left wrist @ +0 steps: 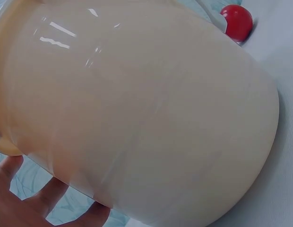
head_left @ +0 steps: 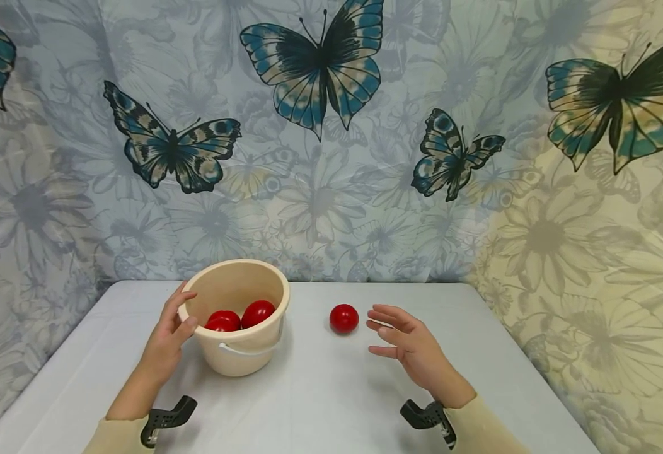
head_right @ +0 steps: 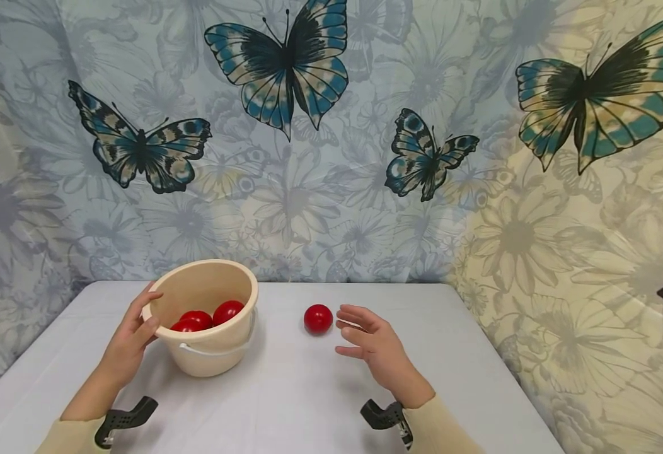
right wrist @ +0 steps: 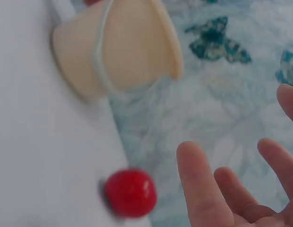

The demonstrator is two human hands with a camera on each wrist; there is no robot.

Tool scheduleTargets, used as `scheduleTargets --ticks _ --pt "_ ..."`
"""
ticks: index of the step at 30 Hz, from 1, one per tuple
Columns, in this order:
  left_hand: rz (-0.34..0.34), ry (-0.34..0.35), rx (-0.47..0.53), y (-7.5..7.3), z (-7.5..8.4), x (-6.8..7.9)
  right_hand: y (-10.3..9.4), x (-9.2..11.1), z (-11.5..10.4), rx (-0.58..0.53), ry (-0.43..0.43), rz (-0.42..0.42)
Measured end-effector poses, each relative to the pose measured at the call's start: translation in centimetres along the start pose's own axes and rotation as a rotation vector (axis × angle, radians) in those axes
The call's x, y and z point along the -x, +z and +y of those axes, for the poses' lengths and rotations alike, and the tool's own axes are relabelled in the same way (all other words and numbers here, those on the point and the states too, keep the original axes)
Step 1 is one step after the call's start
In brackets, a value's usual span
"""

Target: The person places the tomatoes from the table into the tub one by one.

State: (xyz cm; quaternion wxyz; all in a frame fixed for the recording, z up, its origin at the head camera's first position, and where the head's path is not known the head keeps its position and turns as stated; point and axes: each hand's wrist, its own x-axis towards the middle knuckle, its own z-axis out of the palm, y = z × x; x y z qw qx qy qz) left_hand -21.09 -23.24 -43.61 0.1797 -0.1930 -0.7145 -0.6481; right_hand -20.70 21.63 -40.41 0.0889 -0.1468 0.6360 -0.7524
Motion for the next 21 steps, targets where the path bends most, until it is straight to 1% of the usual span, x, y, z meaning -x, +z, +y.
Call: scheduleTargets --ticks 3,6,8,9,11,14,16,18,21 --pt "0.000 -0.006 0.000 0.1 0.0 0.0 -2.4 1.0 1.2 0.004 0.050 0.075" --pt "0.000 -0.008 -0.005 0.1 0.0 0.0 -4.5 1.8 2.5 -0.015 0.113 0.150" --pt "-0.001 -0.011 -0.007 0.1 -0.1 0.1 -5.9 2.4 3.7 -0.058 0.153 0.190" --pt "-0.002 -0.013 -0.010 0.1 -0.2 0.1 -6.6 2.7 4.3 -0.106 0.165 0.203" --pt "-0.005 -0.014 -0.010 0.1 -0.3 0.1 -7.7 3.1 5.3 -0.193 0.165 0.204" --pt "-0.006 -0.010 -0.013 0.1 -0.3 0.1 -8.9 3.5 6.2 -0.294 0.125 0.140" --pt "-0.006 -0.005 -0.014 0.1 -0.3 0.0 -9.1 3.4 6.3 -0.304 0.095 0.098" --pt "-0.003 -0.001 -0.016 0.1 -0.3 -0.1 -9.2 3.2 6.4 -0.293 0.081 0.084" --pt "-0.002 -0.003 -0.014 0.1 -0.3 -0.1 -9.0 3.1 6.5 -0.275 0.083 0.116"
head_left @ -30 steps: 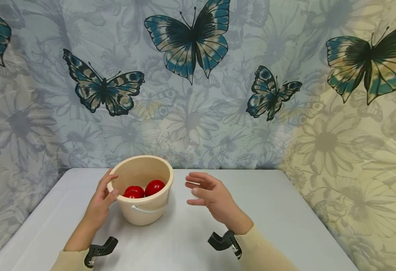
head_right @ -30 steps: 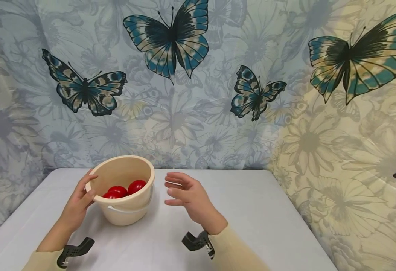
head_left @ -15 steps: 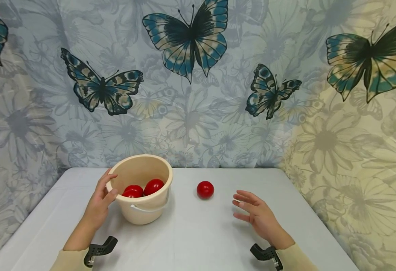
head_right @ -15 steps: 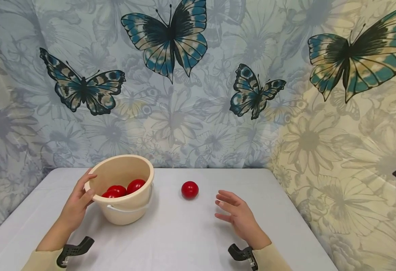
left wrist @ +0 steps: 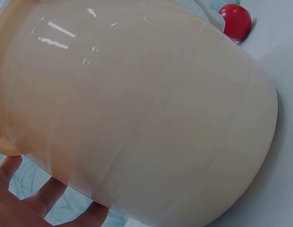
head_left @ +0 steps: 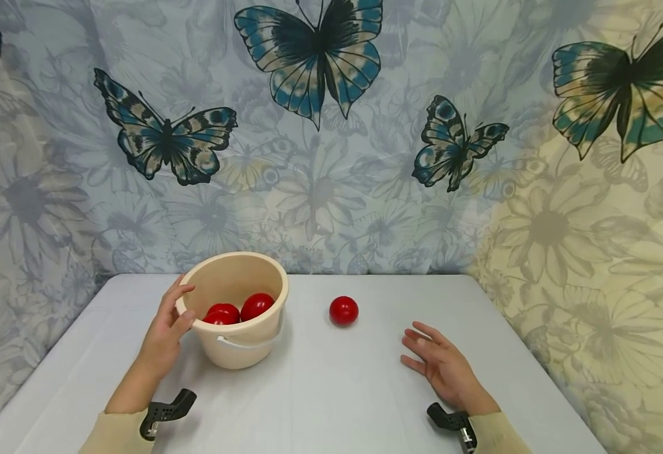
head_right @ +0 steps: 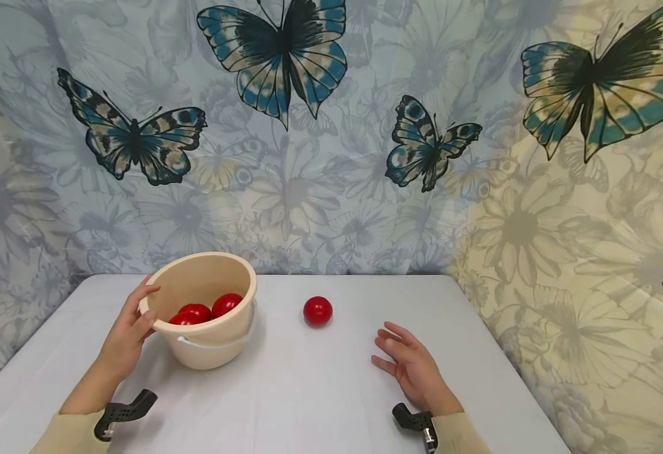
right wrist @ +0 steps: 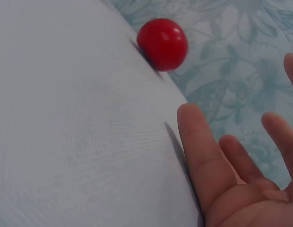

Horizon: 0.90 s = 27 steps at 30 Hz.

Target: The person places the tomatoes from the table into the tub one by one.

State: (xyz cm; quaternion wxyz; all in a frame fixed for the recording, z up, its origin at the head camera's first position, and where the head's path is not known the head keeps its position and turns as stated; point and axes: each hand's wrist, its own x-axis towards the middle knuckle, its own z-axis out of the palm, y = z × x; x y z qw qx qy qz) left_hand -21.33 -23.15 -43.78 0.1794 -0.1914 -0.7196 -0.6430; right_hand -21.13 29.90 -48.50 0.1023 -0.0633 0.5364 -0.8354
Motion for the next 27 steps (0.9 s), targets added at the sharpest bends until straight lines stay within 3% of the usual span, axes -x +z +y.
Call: scheduleTargets --ticks 8,14,27 --pt "0.009 -0.026 -0.011 0.1 -0.1 -0.1 0.4 -1.0 0.1 0.061 0.022 0.058" --pt "0.007 0.008 -0.003 -0.2 0.0 -0.2 0.7 -2.5 0.2 0.122 -0.015 0.032" --pt "0.008 0.019 0.016 0.0 -0.1 -0.2 2.4 -6.1 1.2 0.158 -0.033 0.092"
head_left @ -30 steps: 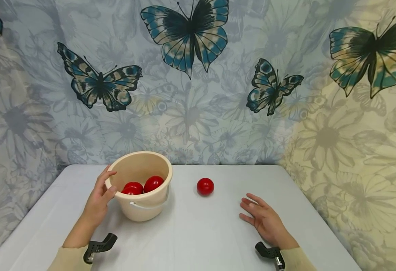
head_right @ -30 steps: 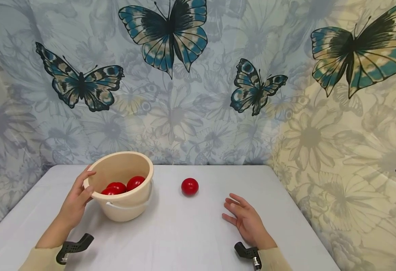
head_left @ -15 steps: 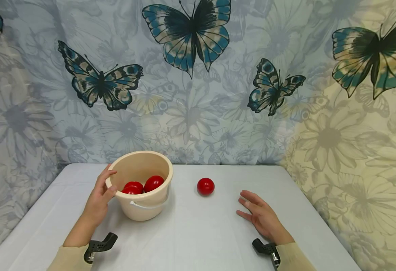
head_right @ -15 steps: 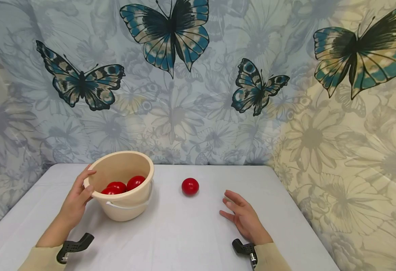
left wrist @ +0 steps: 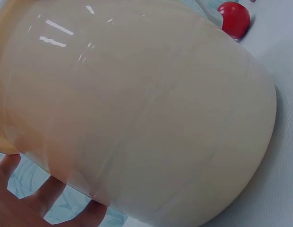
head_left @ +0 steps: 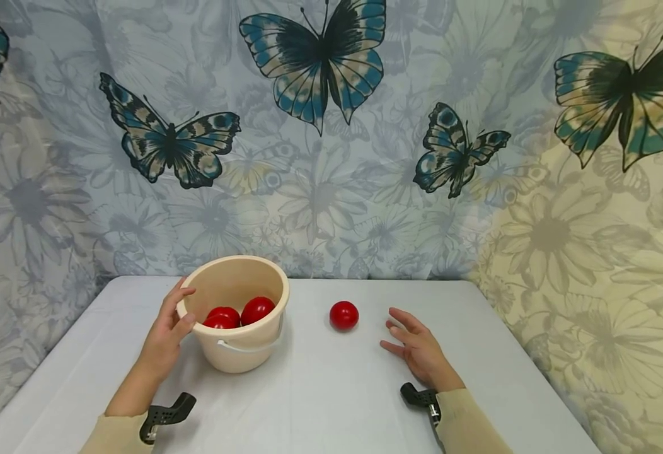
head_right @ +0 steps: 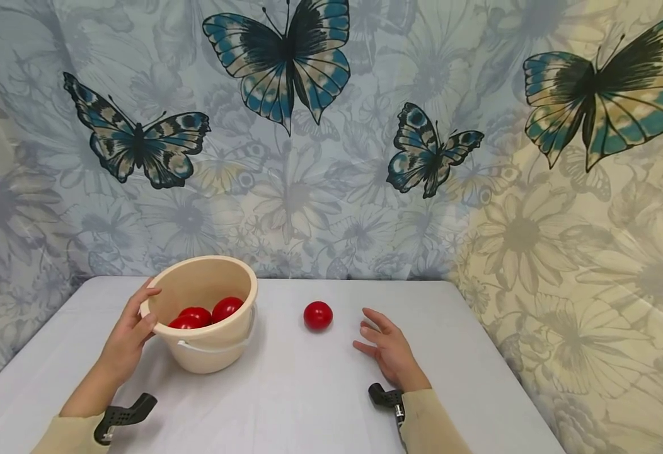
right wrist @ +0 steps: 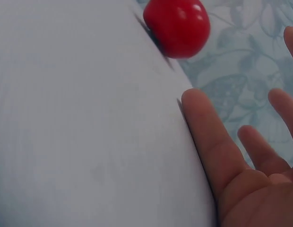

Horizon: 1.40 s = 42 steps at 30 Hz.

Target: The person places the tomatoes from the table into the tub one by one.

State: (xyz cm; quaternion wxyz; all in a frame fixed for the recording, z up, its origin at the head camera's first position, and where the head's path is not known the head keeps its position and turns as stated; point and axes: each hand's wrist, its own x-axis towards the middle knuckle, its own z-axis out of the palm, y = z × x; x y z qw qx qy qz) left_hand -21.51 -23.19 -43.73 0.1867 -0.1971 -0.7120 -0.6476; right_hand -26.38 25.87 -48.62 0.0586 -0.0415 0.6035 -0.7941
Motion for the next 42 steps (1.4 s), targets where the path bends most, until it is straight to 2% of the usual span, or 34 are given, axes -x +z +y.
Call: scheduleTargets --ticks 12,19,26,33,39,42 --pt "0.007 0.009 0.018 0.1 -0.2 0.1 2.9 -2.5 1.1 0.166 -0.001 -0.039" --pt "-0.001 -0.001 0.039 0.0 -0.4 0.2 4.1 -3.3 1.5 0.201 0.020 -0.065" --pt "0.004 0.000 0.010 -0.1 -0.4 -0.1 5.6 -4.5 1.7 0.264 0.038 -0.058" --pt "0.007 -0.007 0.024 -0.1 -0.3 -0.1 6.4 -5.4 2.0 0.289 0.036 -0.091" --pt "0.007 -0.019 0.004 -0.1 -0.5 -0.1 7.0 -6.0 2.2 0.314 0.042 -0.082" --pt "0.003 -0.030 -0.009 -0.2 -0.6 0.0 7.1 -6.2 2.4 0.370 0.027 -0.066"
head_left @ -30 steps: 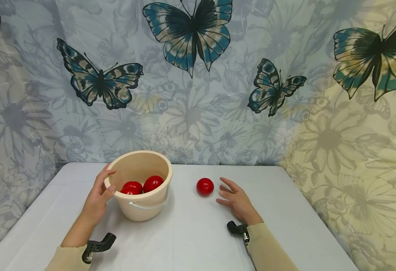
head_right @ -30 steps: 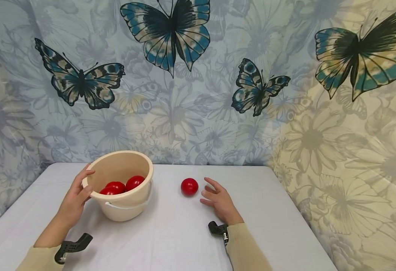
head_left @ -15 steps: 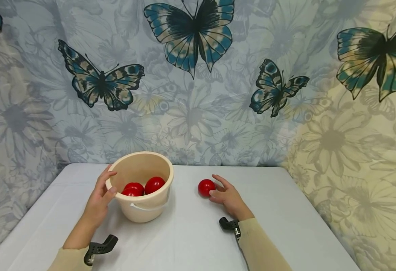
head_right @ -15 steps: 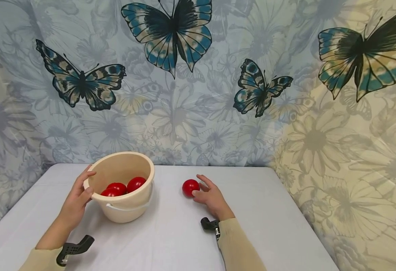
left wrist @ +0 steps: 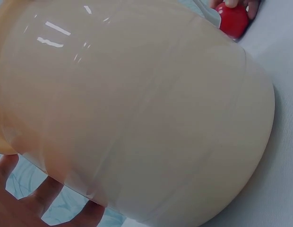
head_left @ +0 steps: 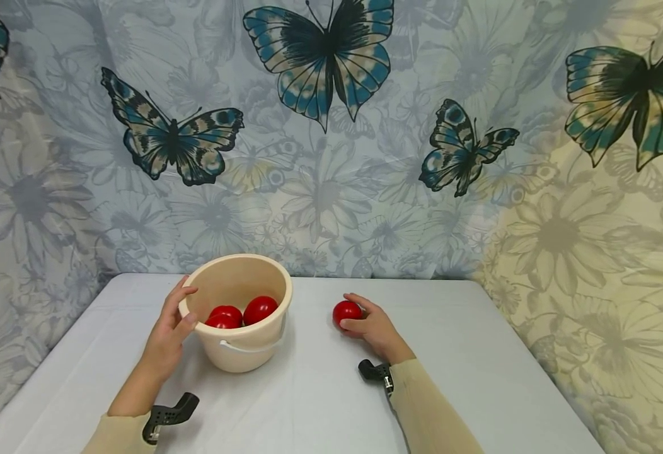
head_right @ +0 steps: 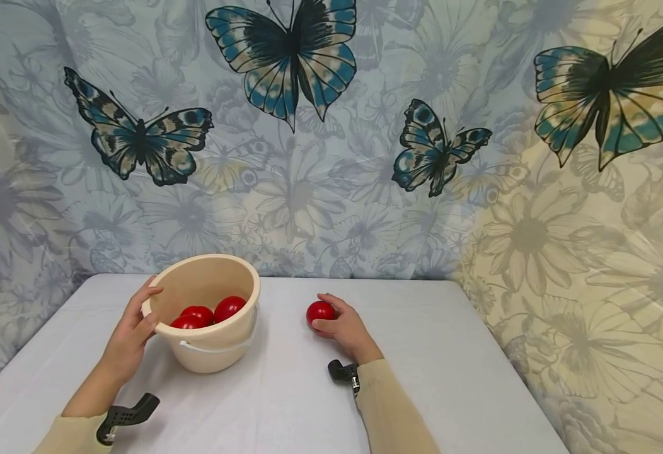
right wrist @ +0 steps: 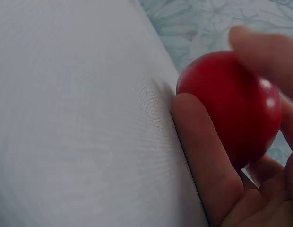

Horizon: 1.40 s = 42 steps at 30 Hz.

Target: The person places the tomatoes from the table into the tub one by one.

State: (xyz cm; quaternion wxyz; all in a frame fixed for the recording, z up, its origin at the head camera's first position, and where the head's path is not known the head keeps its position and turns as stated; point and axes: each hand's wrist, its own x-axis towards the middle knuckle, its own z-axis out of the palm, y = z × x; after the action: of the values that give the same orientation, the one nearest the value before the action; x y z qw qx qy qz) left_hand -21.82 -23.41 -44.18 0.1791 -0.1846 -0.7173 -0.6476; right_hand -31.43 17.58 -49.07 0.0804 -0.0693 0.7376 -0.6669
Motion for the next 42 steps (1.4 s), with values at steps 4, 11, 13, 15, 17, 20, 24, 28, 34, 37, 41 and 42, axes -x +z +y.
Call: scheduleTargets --ticks 4,11,13,15,17,20,24,28,34,37,41,42 --pt "-0.005 -0.005 -0.010 -0.1 0.1 -0.1 -0.1 0.0 0.3 0.040 -0.023 0.046" --pt "-0.014 -0.002 -0.035 -0.1 0.5 -0.1 -0.4 0.3 0.3 -0.126 -0.019 0.030" --pt "-0.013 -0.002 -0.032 -0.1 0.5 -0.1 -0.6 0.3 0.2 -0.179 -0.013 0.025" --pt "-0.011 0.001 -0.030 -0.1 0.6 -0.2 -0.9 0.4 0.0 -0.266 -0.003 0.032" --pt "-0.009 0.004 -0.031 -0.1 0.6 -0.2 -1.2 0.4 -0.1 -0.385 0.016 0.053" --pt "-0.007 0.009 -0.033 -0.1 0.6 -0.4 -1.7 0.6 -0.4 -0.528 0.050 0.088" --pt "-0.006 0.018 -0.019 -0.1 0.6 -0.5 -2.3 0.6 -0.7 -0.638 0.091 0.108" --pt "0.000 0.016 -0.010 0.0 0.5 -0.5 -3.4 0.8 -1.6 -0.777 0.090 0.182" --pt "-0.001 -0.012 -0.019 0.2 0.2 -0.1 -5.0 2.1 -5.5 -0.881 0.072 0.271" --pt "0.004 -0.004 -0.023 0.2 0.1 0.0 -4.5 2.7 -8.0 -0.856 0.054 0.228" --pt "0.006 0.016 -0.010 0.1 0.2 0.2 -2.9 3.0 -12.0 -0.737 -0.014 0.139" --pt "0.005 0.020 -0.011 0.1 0.3 0.2 -2.4 3.1 -13.1 -0.701 -0.031 0.119"
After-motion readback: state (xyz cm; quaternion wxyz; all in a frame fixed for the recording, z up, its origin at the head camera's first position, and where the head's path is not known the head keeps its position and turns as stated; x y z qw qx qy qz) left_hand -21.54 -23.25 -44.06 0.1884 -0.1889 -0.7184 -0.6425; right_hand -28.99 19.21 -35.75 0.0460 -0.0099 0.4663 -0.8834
